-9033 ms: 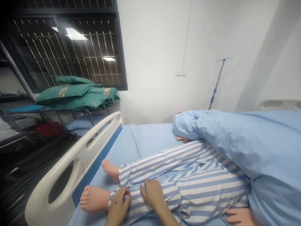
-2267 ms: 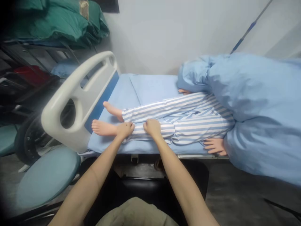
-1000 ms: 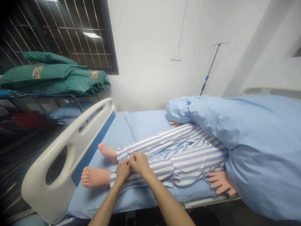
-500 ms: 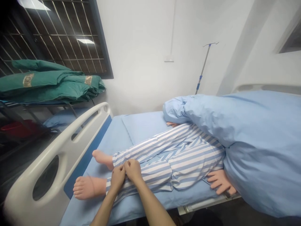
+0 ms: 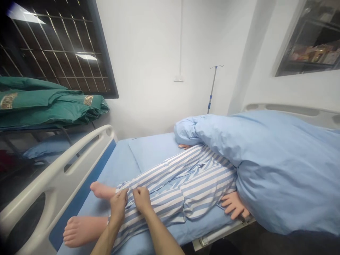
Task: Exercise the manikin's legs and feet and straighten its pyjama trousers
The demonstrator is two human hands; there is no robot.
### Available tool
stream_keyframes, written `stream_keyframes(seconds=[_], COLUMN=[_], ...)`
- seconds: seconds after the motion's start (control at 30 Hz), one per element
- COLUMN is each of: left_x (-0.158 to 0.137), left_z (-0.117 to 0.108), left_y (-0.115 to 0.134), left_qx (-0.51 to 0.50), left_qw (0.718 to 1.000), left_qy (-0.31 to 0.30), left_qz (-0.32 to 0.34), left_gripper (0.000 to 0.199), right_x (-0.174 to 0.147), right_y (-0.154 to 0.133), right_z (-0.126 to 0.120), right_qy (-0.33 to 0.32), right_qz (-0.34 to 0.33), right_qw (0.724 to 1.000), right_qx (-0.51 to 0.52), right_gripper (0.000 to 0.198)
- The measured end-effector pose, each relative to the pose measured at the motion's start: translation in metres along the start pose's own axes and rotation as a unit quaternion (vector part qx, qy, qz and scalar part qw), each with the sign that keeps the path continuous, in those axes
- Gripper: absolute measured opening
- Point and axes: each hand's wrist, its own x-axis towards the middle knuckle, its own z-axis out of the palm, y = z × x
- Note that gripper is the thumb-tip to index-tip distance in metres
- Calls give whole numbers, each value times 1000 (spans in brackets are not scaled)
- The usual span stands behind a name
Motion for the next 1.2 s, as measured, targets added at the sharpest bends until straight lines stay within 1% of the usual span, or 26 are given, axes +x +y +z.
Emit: stream_keyframes(seconds=[0.07, 0.17, 0.27, 0.33, 0.47, 0.63, 0.77, 0.83, 0.93, 1.07, 1.13, 1.2], left_x=[0, -5, -11, -14, -14, -13, -12, -13, -14, -16, -17, -17], left_z=[10, 19, 20, 18, 14, 14, 14, 14, 15, 18, 19, 19], left_y=[5, 1, -11, -17, -19, -17, -16, -15, -13, -14, -16, -18], left_qx=[7, 83, 180, 216, 234, 256, 283, 293, 315, 360, 375, 388], left_qw=[1000, 994, 979, 971, 964, 959, 950, 946, 937, 922, 916, 910], left_qy=[-3, -17, -44, -68, -99, -102, -102, -108, -120, -106, -101, -98], left_qz=[22, 66, 80, 82, 84, 71, 79, 83, 95, 98, 103, 106], left_gripper=[34, 32, 36, 41, 41, 41, 41, 40, 38, 37, 37, 36], right_x=[0, -1, -2, -3, -4, -6, -9, -9, -3, 9, 12, 11], right_y=[0, 0, 1, 1, 2, 2, 2, 0, -10, -23, -22, -13], right_z=[0, -1, -2, -2, 0, 1, 0, -3, -16, -37, -44, -46], right_qy=[-3, -1, 14, 24, 44, 41, 34, 30, 18, 24, 23, 3], right_qz=[-5, -11, -13, -10, -3, -11, -8, -8, -32, -65, -74, -78], right_qw=[1000, 1000, 1000, 1000, 999, 999, 999, 999, 999, 998, 997, 995], right_qx=[0, 5, 7, 8, -5, -4, 25, 35, 23, -6, -25, -58], right_gripper=[34, 36, 36, 36, 37, 38, 36, 36, 36, 38, 37, 36])
